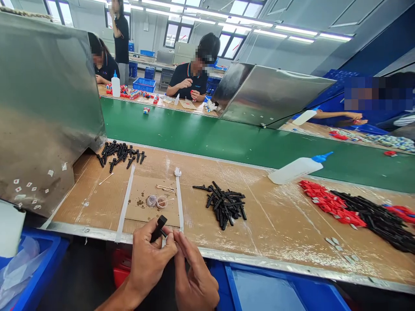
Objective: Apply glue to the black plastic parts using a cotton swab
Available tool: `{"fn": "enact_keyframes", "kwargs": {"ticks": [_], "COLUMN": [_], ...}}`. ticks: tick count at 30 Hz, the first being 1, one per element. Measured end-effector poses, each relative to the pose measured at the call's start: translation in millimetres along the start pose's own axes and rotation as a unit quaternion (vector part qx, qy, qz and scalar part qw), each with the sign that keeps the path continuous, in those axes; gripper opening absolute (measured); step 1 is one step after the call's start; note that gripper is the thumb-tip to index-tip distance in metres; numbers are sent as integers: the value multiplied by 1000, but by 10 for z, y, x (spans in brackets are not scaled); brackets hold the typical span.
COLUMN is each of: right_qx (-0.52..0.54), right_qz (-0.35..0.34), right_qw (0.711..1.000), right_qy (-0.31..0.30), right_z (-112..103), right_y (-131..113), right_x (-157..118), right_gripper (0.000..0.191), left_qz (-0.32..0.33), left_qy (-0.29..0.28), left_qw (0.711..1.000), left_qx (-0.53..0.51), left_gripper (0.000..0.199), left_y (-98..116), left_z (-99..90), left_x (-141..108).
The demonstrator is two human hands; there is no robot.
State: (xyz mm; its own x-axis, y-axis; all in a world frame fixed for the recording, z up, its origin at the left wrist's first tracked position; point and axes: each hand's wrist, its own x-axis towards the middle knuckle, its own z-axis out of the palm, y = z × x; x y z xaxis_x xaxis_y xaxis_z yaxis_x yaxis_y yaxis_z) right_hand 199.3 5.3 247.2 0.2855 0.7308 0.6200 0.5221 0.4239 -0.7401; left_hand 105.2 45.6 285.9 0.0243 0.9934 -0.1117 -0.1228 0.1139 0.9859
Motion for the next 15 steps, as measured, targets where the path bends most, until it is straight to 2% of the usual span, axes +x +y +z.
{"fn": "enact_keyframes", "kwargs": {"ticks": [4,8,12,15], "right_qx": [96,187,228,168], "right_qz": [181,291,316,266], "right_qw": [979,938,920,948], "right_qy": [2,11,33,42], "right_z": [-8,-8,-15,-17], "right_y": [-47,-49,18,40], "right_x": [-32,-3,30,28], "right_gripper": [37,29,29,30], "left_qz": [-27,-27,21,97], "left_qy": [0,-5,10,4], "left_qw": [999,999,1000,990], "left_qx": [-37,-31,-8,98], "left_gripper": [9,11,11,9], "left_y": [-1,-16,-18,-18], "left_z": [9,-4,-59,-120], "left_x": [42,43,7,-17]}}
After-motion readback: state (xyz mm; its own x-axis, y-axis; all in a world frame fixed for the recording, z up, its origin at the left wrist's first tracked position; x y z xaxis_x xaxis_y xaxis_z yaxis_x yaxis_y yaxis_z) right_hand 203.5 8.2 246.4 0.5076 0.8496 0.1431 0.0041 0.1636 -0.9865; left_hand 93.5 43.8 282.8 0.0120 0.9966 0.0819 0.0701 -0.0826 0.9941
